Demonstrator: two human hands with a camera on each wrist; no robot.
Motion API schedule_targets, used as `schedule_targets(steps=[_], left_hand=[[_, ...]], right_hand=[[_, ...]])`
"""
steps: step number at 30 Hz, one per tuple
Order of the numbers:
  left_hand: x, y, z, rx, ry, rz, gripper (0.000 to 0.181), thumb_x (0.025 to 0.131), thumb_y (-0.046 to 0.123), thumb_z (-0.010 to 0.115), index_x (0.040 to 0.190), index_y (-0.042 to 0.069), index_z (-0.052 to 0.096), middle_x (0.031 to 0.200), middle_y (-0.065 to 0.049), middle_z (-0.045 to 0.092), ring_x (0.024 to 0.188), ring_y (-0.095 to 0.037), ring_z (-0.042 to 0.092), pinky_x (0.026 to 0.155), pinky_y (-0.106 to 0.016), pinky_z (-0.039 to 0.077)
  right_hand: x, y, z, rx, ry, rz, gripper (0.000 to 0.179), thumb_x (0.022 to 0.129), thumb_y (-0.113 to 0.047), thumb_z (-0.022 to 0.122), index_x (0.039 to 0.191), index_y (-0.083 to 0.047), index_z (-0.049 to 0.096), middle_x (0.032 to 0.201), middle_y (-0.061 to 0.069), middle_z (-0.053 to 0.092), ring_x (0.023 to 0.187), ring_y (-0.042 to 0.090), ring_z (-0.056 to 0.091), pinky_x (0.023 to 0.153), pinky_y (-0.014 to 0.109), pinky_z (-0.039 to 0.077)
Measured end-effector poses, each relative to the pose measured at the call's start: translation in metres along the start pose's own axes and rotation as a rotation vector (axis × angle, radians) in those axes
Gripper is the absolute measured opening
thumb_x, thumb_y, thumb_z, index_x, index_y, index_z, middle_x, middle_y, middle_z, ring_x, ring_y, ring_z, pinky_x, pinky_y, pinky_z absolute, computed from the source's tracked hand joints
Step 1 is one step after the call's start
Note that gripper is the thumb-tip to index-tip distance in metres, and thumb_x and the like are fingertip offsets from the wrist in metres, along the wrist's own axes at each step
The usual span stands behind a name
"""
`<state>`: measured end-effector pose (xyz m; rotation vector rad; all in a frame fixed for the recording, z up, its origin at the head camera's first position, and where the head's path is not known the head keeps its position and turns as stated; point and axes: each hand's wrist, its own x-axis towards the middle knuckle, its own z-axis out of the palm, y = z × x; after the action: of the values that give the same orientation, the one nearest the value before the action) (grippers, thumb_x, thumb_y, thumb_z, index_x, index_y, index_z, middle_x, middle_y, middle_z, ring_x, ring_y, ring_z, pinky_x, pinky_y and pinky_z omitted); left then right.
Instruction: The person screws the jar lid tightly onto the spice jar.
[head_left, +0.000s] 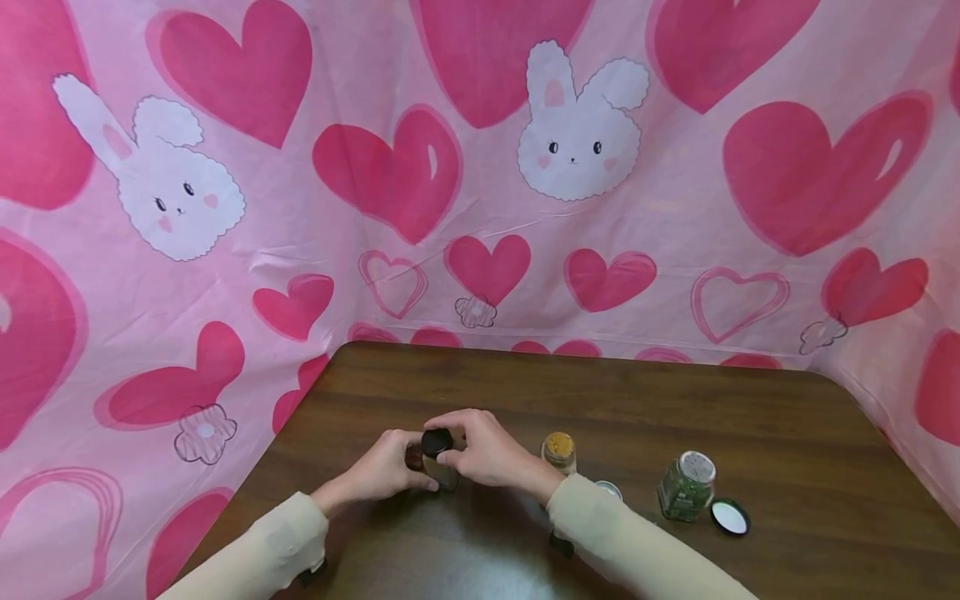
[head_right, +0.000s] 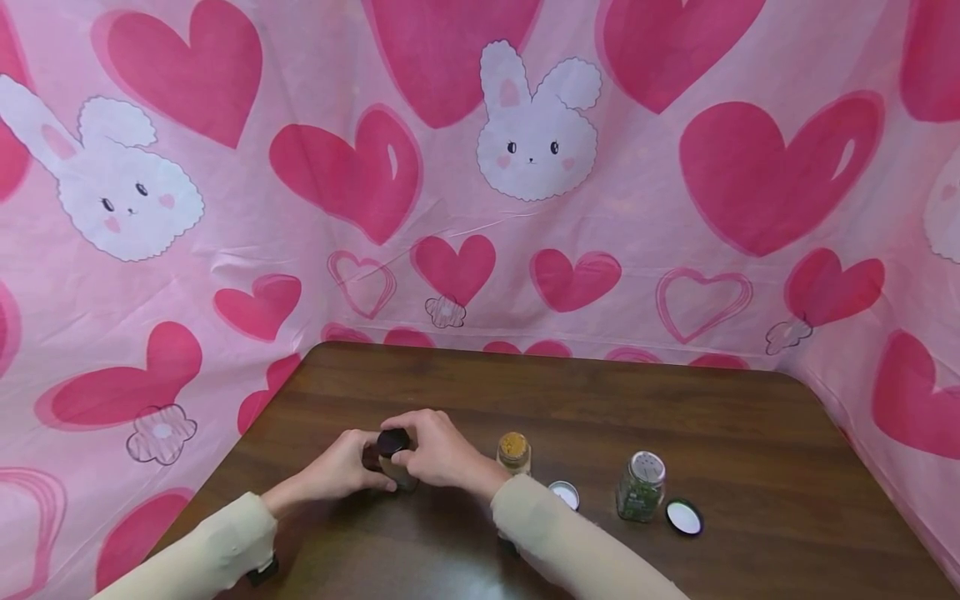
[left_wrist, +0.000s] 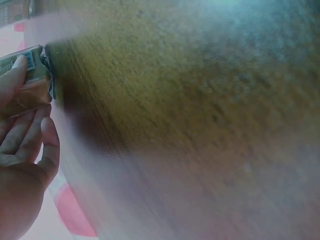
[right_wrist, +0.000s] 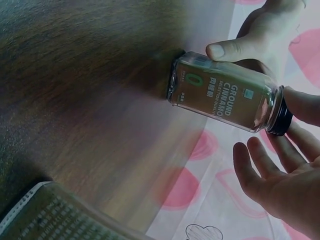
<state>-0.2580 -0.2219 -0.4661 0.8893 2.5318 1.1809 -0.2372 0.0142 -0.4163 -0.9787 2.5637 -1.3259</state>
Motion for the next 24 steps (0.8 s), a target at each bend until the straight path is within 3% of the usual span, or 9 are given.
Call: schedule_targets(steps=[24], left_hand=[[0.0004,0.0006,0.0017,-0.012,0.007,0.005,0.041,0.08,0.013,0.094,0.117,0.012,0.076,0.105,0.006,0.075,0.087,-0.012,0.069,0.081,-0.028,0.058]], right_hand=[[-0.0022,0.0014,0.0073,-0.04,0.061,-0.021,0.041,0.094,-0.006,0.079,0.134,-0.014,0.073,0.131,-0.003,0.069,0.126,0.019,0.058,0.104,0.045,0.049]])
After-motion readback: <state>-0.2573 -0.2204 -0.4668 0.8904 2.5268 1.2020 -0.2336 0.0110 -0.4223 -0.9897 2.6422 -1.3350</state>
